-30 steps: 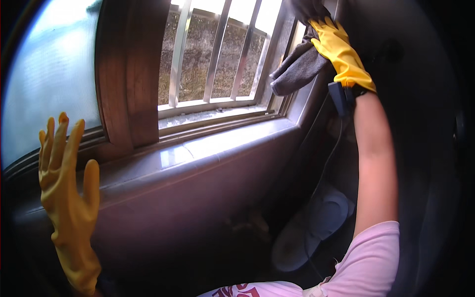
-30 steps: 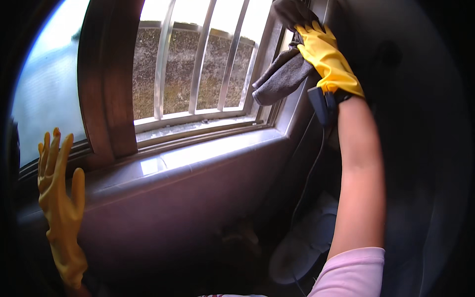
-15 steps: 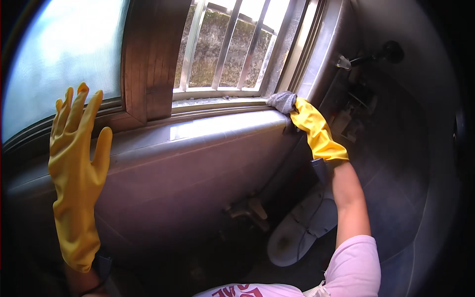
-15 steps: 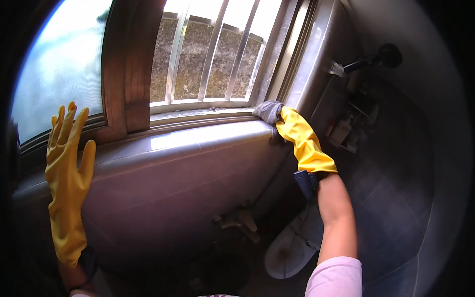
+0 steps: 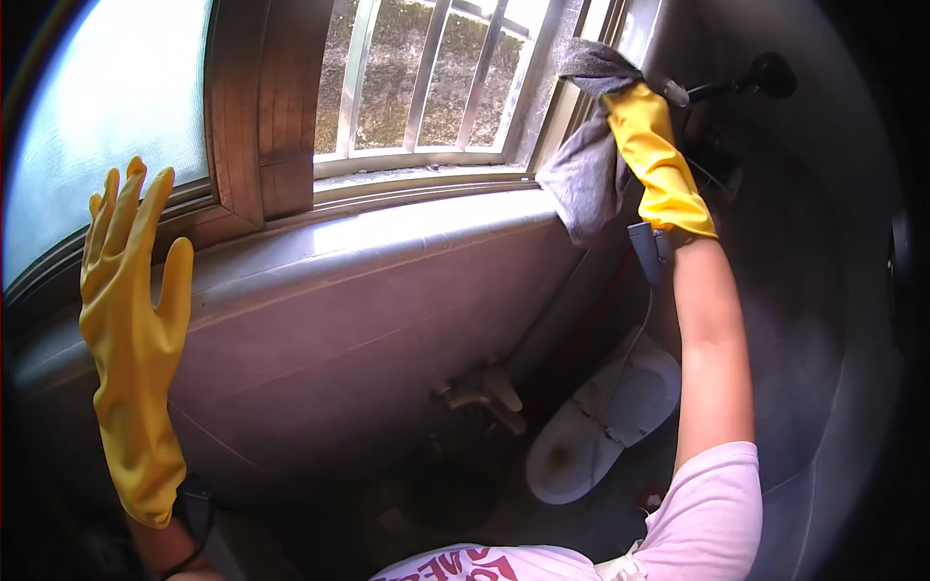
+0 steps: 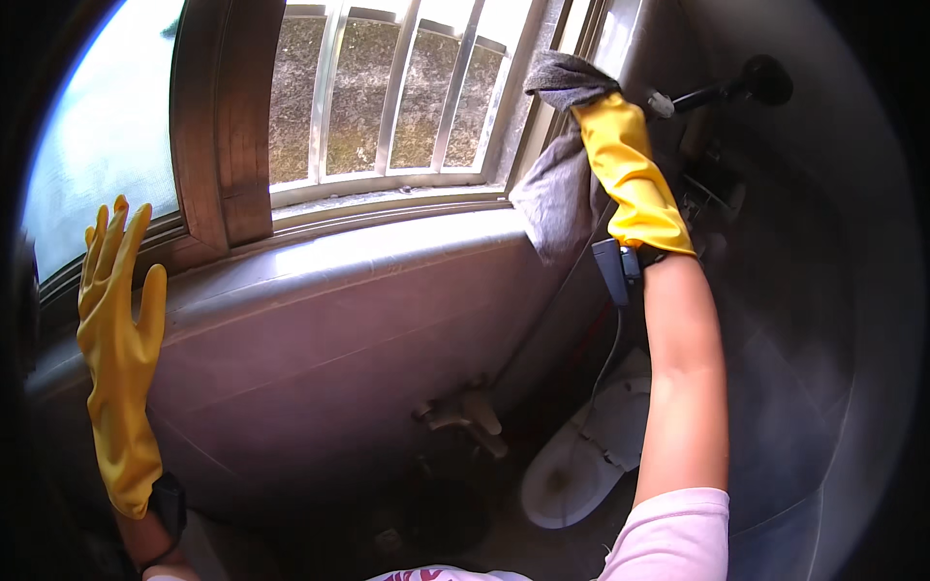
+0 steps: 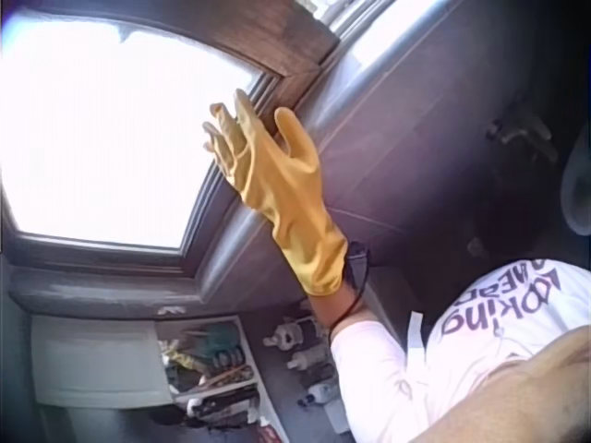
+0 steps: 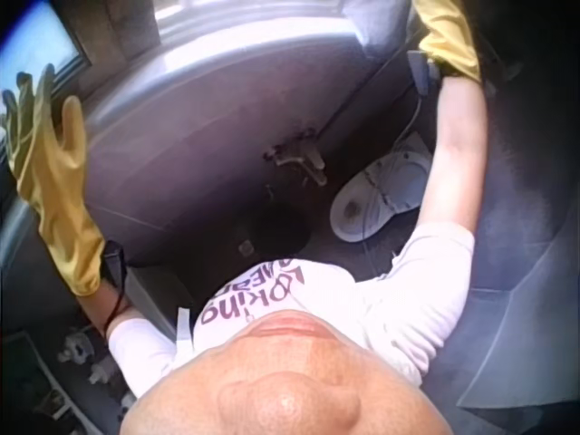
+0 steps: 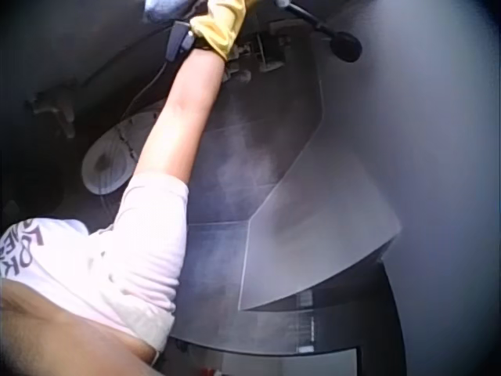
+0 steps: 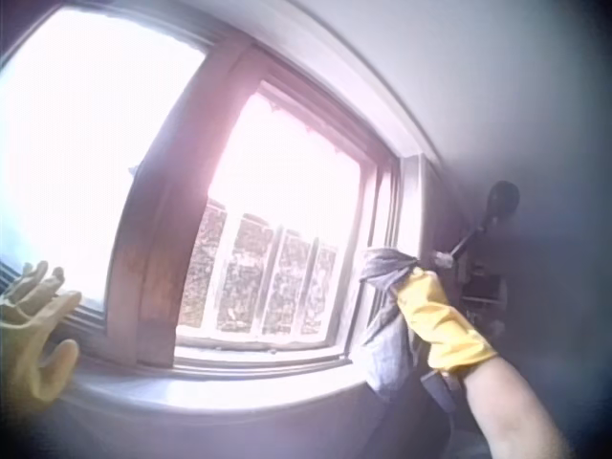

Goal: Cleaning the bathroom sink and window using a rag and cleaning spray.

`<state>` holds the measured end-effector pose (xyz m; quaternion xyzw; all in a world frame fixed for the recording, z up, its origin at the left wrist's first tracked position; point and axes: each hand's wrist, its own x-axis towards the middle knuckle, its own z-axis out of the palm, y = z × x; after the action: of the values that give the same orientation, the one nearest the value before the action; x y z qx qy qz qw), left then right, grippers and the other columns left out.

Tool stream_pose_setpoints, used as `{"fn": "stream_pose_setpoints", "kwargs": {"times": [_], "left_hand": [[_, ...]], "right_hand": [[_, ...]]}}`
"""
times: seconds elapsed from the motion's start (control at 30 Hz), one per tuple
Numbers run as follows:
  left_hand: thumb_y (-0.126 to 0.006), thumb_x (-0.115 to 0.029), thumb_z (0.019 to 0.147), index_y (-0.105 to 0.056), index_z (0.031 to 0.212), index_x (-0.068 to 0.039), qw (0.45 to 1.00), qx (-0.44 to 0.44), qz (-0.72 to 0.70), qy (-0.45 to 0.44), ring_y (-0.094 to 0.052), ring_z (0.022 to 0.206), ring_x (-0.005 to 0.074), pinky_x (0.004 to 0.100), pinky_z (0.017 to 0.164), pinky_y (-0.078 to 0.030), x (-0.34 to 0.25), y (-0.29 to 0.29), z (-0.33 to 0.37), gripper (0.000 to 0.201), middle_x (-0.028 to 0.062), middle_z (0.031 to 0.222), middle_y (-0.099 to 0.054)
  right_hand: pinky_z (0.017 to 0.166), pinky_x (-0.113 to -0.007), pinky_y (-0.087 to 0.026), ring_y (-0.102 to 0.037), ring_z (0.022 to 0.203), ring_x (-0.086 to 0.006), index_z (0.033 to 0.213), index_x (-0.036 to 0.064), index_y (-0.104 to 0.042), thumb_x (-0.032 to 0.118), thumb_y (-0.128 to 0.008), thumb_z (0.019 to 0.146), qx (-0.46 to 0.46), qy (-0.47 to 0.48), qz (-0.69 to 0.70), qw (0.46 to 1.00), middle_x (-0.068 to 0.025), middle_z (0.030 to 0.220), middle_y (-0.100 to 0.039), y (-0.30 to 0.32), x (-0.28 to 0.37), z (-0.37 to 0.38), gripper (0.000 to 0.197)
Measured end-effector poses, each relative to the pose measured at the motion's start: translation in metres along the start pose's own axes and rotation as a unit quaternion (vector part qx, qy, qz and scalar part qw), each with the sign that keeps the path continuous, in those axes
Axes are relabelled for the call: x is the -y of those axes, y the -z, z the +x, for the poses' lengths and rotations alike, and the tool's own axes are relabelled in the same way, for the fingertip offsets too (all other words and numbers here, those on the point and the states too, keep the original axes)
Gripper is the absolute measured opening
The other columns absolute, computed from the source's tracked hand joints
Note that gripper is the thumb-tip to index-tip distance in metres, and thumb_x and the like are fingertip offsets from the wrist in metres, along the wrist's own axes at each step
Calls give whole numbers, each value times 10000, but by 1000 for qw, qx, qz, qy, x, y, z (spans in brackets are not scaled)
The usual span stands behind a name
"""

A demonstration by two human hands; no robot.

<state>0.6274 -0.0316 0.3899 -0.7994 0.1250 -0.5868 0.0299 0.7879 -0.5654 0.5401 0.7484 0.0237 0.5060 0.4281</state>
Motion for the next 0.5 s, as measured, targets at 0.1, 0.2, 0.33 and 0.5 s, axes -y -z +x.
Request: {"fn": "stream_pose_setpoints", "kwargs": {"times": [0.1, 0.2, 0.33, 0.5], "left_hand": [[-667, -21, 894, -613, 1344, -75, 1000, 15, 19, -3, -461, 1390, 328, 483, 1188, -312, 6, -2, -6, 457, 151, 1414, -572], [-662, -31, 900, -607, 1355, -85, 1000, 6, 9, -7, -453, 1398, 321, 480, 1193, -299, 5, 1, -5, 461, 143, 1422, -567], [-651, -45, 916, -603, 1362, -97, 999, 21, 23, -8, -435, 1412, 313, 471, 1197, -290, -4, 2, -1, 451, 133, 1439, -554], [-631, -79, 947, -597, 1373, -118, 998, 19, 62, -4, -410, 1428, 308, 452, 1200, -287, 1, 5, -3, 429, 129, 1462, -532]], "right_hand": [[705, -407, -581, -726, 867, -313, 988, 89, -723, 152, -612, 863, 60, 119, 24, 991, -148, 940, -734, 1, 52, -25, 178], [910, -473, -512, -643, 1028, -414, 1054, 47, -689, 211, -617, 844, 191, -107, 347, 912, -223, 1033, -695, 6, 111, -65, 276], [936, -451, -504, -632, 1060, -408, 1099, 51, -676, 217, -605, 850, 140, -76, 465, 871, -215, 1093, -687, 46, 106, -66, 308], [812, -442, -538, -678, 828, -415, 1071, 1, -692, 158, -608, 782, 9, -42, 648, 760, -254, 916, -687, 129, 162, -49, 339]]}}
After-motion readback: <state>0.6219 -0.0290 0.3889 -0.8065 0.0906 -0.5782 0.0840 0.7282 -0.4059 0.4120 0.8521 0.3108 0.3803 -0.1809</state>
